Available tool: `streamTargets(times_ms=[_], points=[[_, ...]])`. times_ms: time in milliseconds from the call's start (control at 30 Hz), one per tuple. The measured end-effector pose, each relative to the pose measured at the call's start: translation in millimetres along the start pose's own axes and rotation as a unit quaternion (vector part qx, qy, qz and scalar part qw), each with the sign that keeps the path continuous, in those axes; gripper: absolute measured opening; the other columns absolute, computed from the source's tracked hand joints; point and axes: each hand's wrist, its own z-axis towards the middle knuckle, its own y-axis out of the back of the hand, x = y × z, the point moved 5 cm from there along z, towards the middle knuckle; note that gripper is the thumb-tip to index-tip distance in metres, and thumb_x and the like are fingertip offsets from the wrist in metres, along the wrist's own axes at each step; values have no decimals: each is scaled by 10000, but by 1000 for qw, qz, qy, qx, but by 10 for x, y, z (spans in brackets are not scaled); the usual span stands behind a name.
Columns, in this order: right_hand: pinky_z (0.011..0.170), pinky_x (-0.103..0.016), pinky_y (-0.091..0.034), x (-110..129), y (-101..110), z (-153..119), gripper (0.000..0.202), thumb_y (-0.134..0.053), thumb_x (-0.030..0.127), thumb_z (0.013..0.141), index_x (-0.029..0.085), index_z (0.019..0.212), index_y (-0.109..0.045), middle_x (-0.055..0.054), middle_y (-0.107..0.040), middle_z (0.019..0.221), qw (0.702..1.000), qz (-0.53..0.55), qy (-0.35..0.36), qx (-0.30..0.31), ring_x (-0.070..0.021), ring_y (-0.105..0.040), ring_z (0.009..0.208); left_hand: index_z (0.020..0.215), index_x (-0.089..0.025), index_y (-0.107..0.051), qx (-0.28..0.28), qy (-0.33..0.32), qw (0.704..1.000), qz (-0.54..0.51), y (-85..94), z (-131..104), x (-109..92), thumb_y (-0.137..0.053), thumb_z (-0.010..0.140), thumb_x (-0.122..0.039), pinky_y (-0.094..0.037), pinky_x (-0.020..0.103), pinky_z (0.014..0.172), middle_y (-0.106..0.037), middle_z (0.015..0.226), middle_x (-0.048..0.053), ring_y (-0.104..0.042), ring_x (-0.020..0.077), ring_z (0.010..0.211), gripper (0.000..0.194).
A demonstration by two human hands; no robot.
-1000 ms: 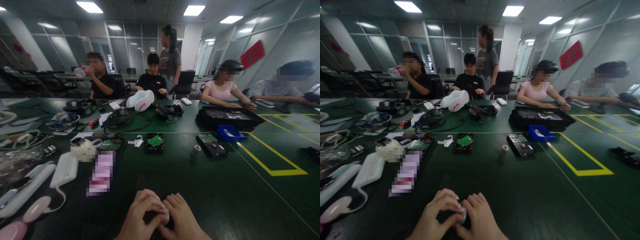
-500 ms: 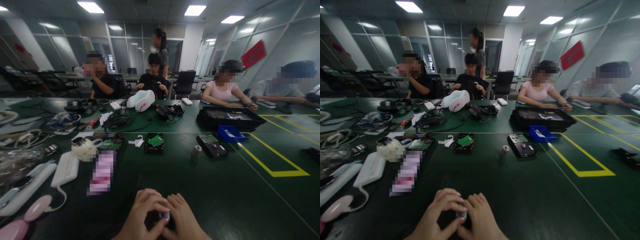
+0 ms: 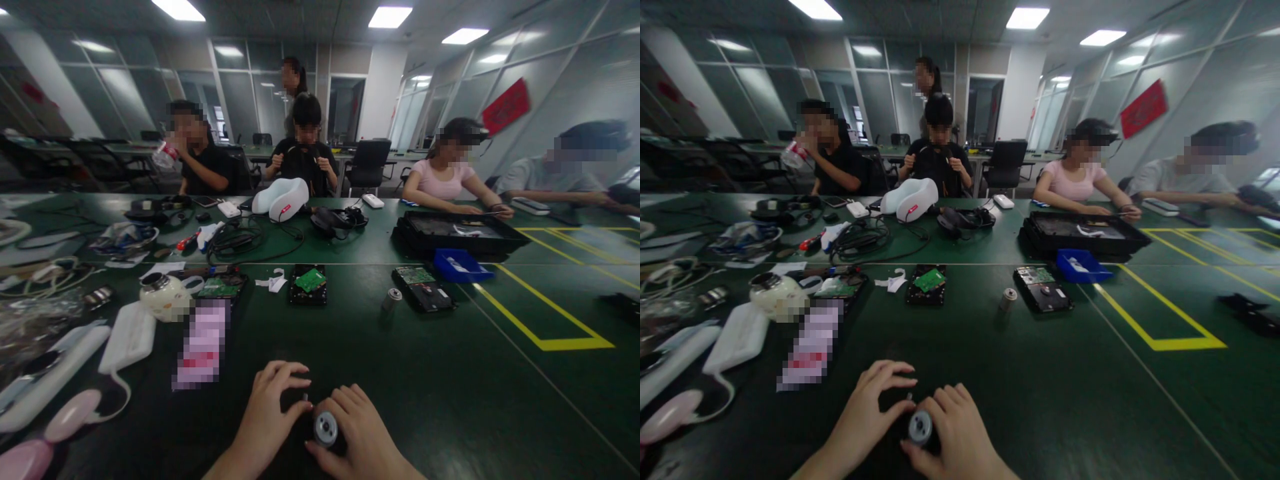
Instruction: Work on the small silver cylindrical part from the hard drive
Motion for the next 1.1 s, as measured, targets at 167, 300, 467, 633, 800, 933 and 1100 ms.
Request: streamTargets(times_ms=[167, 300, 467, 633, 800, 933, 1100], points=[[795, -362, -365, 13, 6, 9, 234, -663, 413, 797, 219, 915, -604, -34, -642, 893, 1000, -5, -4, 7, -229, -565, 836, 909, -267, -723, 2, 11, 1000, -1, -21, 3, 60, -759, 644, -36, -459, 464, 880, -736, 956, 27, -629, 284, 964, 353], [801, -362, -371, 22, 25, 11, 240, -657, 416, 802, 222, 936, -610, -37, -641, 898, 1000, 1, -6, 10, -228, -568, 839, 933, -249, -693, 4, 19, 1000, -19, -6, 20, 48, -738, 668, -20, -510, 410, 833, -746, 852, -2, -686, 244, 864, 353], [819, -374, -379, 20, 22, 4, 252, -665, 417, 787, 213, 925, -608, -37, -632, 882, 1000, -8, -10, 13, -232, -573, 839, 843, -215, -687, 0, -11, 993, -115, 64, -4, -132, -701, 767, -100, -569, 284, 739, -740, 835, -1, -726, 194, 783, 139], [824, -375, -380, 11, -14, 6, 200, -642, 380, 798, 209, 893, -600, -34, -624, 860, 1000, -16, -6, 6, -225, -568, 835, 873, -229, -722, 18, -105, 978, -180, 128, -88, -376, -718, 807, -165, -588, 234, 717, -739, 833, 9, -730, 182, 762, 92], [820, -380, -373, -2, -25, 4, 187, -651, 352, 767, 210, 873, -589, -29, -617, 832, 1000, -11, -3, -7, -224, -558, 815, 950, -234, -682, 50, -148, 970, -187, 117, -138, -459, -649, 814, -49, -581, 207, 738, -740, 881, 4, -729, 160, 785, 232], [819, -369, -368, 10, -14, 6, 158, -642, 331, 765, 215, 850, -576, -17, -604, 820, 1000, -9, 0, 6, -216, -544, 809, 918, -234, -661, 58, -148, 970, -184, 101, -142, -487, -643, 792, -26, -571, 195, 710, -735, 822, -15, -721, 147, 741, 245], [830, -369, -368, 20, 0, 4, 132, -636, 294, 740, 214, 815, -562, -8, -593, 800, 1000, -8, -3, 8, -208, -541, 803, 904, -231, -657, 73, -138, 972, -174, 87, -152, -518, -659, 785, -47, -568, 217, 719, -738, 822, -9, -715, 159, 745, 219]])
